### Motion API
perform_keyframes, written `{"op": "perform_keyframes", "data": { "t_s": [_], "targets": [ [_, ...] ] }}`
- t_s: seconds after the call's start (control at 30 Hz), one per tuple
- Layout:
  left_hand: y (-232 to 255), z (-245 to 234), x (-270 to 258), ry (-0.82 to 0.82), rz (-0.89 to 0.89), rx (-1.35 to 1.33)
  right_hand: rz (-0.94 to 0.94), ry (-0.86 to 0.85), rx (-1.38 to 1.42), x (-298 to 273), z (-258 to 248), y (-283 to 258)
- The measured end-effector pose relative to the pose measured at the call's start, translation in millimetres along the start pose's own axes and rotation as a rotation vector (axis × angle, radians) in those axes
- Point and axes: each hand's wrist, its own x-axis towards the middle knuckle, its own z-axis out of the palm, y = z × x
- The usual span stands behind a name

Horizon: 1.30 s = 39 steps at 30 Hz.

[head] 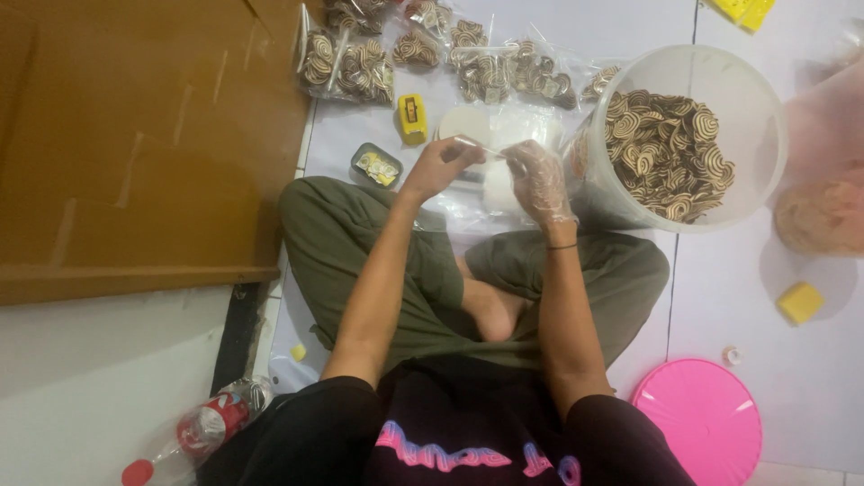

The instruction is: The person is manually packaging spiral-patterned cookies into small plastic bags while sitting on the floor.

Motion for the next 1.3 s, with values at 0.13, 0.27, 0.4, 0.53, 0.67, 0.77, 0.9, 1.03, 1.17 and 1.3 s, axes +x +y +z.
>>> {"op": "perform_keyframes", "data": {
  "t_s": [0.13,0.27,0.4,0.53,0.67,0.77,0.9,1.03,1.17,1.3],
  "targets": [
    [-14.0,16.8,7.2,0.114,0.053,-0.176,0.144,0.060,0.216,-4.0,-5.3,-16.5],
    [-10.6,25.7,2.0,0.255,0.155,-0.464,0.443,-0.093,0.403,-12.6,2.1,1.7],
    [-2.2,22.3,-6.5,0.256,0.187,-0.522,0.552,-0.053,0.568,-17.5,4.7,0.7],
    [-19.9,1.4,1.9,0.199,0.084,-0.647,0.394,-0.150,0.329,-17.7,-0.9,9.6],
    [-16.0,-20.9,0.3,0.107,0.013,-0.450,0.314,-0.237,0.204,-16.0,-11.1,10.9],
    [-25.2,-26.5,2.9,0.186,0.013,-0.439,0.401,-0.208,0.157,-13.3,-17.3,15.2],
    [-25.2,-25.4,-0.2,0.280,0.016,-0.440,0.442,-0.049,0.338,-14.8,-6.6,31.6],
    [-31.4,-21.6,-0.6,0.302,-0.007,-0.535,0.558,0.045,0.440,-17.4,-0.5,29.2],
    [-31.9,-21.4,-3.6,0.264,-0.007,-0.555,0.595,0.144,0.376,-15.6,8.0,50.4],
    [-25.5,-24.9,-7.3,0.209,-0.006,-0.488,0.615,0.125,0.350,-14.5,0.9,37.4]
  ]
}}
